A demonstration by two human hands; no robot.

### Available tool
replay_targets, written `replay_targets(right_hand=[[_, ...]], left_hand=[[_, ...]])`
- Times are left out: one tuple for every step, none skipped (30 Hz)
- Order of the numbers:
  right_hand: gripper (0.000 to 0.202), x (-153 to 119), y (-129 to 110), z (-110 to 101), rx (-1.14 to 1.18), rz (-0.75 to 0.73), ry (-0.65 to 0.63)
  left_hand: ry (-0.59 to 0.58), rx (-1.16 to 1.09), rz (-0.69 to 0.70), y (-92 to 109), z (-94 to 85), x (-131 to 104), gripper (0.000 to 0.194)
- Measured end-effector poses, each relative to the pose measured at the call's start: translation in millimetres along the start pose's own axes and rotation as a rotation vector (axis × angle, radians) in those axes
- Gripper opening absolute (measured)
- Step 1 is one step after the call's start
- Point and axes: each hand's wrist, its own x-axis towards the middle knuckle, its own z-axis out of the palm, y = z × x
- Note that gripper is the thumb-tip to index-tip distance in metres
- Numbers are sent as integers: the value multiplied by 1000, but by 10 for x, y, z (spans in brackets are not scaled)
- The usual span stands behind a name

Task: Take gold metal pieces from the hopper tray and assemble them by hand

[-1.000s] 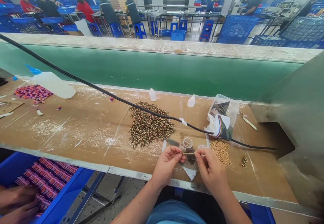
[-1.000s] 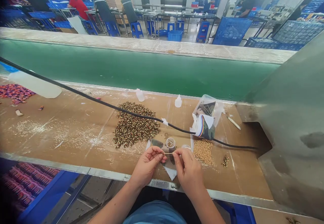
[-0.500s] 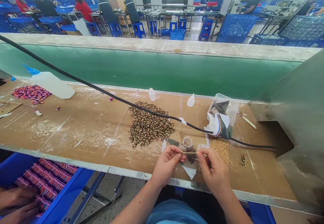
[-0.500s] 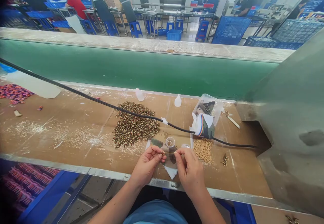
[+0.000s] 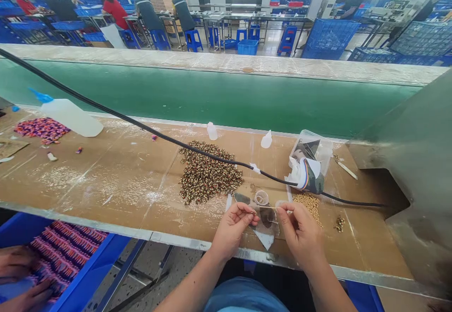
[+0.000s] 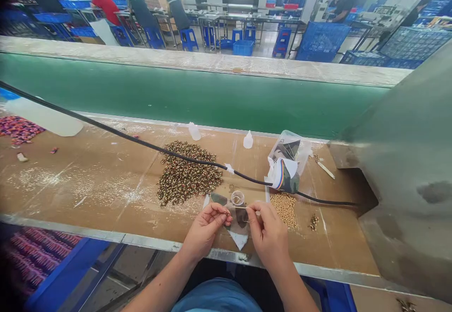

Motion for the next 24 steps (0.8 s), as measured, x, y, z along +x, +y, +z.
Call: replay_targets(right_hand=[[17, 20, 17, -4, -25, -9, 4], [17, 40, 35, -2, -57, -17, 4], [18, 59, 51, 6, -92, -23, 3], [20, 76, 65, 18, -125, -28, -3], [22, 91, 76, 35, -153, -33, -8], [23, 104, 84, 54, -175, -41, -13], [25, 114, 88, 73, -194, -50, -17], [26, 120, 90, 92, -210, -57, -23], [28, 123, 91, 108, -226, -63, -29], [29, 123, 92, 121, -241, -68, -33], [30, 120, 94, 130, -252, -71, -37], [30, 115, 97, 137, -259, -71, -43], [31, 110, 101, 142, -266, -72, -47], [31, 104, 106, 145, -271, -71, -52], [32, 100, 112, 147, -276, -71, -56], [33, 98, 116, 149, -279, -71, -58], [34, 98, 119, 149, -281, -71, -58], [35, 99, 120, 148, -282, -71, -56], [35, 103, 119, 146, -278, -71, -52], [35, 107, 116, 143, -274, -72, -47], [36, 111, 113, 140, -271, -72, -40], [36, 114, 110, 137, -269, -73, -34], [36, 115, 109, 135, -270, -75, -30], [35, 113, 110, 136, -272, -76, -30]], left_hand=[[3, -2, 0, -1, -1, -1, 34], [6, -4, 0, -1, -1, -2, 34], [8, -4, -2, -1, -1, -4, 34], [9, -2, -3, -1, -2, -5, 33], [11, 0, -3, 0, -2, -5, 33], [11, 2, -2, 0, -3, -6, 33], [12, 4, -3, -1, -3, -6, 33], [12, 5, -4, -2, -5, -5, 34], [12, 6, -5, -5, -6, -5, 35], [12, 7, -7, -8, -8, -4, 35], [10, 8, -10, -12, -11, -4, 35], [8, 9, -12, -16, -14, -3, 35], [7, 8, -13, -20, -18, -3, 35], [5, 6, -14, -24, -22, -3, 34], [3, 4, -13, -26, -24, -4, 34], [2, 0, -11, -26, -26, -5, 34], [3, -2, -8, -26, -27, -6, 34], [5, -3, -6, -24, -25, -7, 34], [6, -1, -6, -22, -23, -7, 34], [9, 1, -6, -20, -20, -8, 34], [11, 4, -6, -19, -16, -8, 34], [12, 6, -6, -18, -13, -8, 34], [10, 7, -6, -17, -10, -8, 34], [10, 6, -5, -16, -9, -8, 35]])
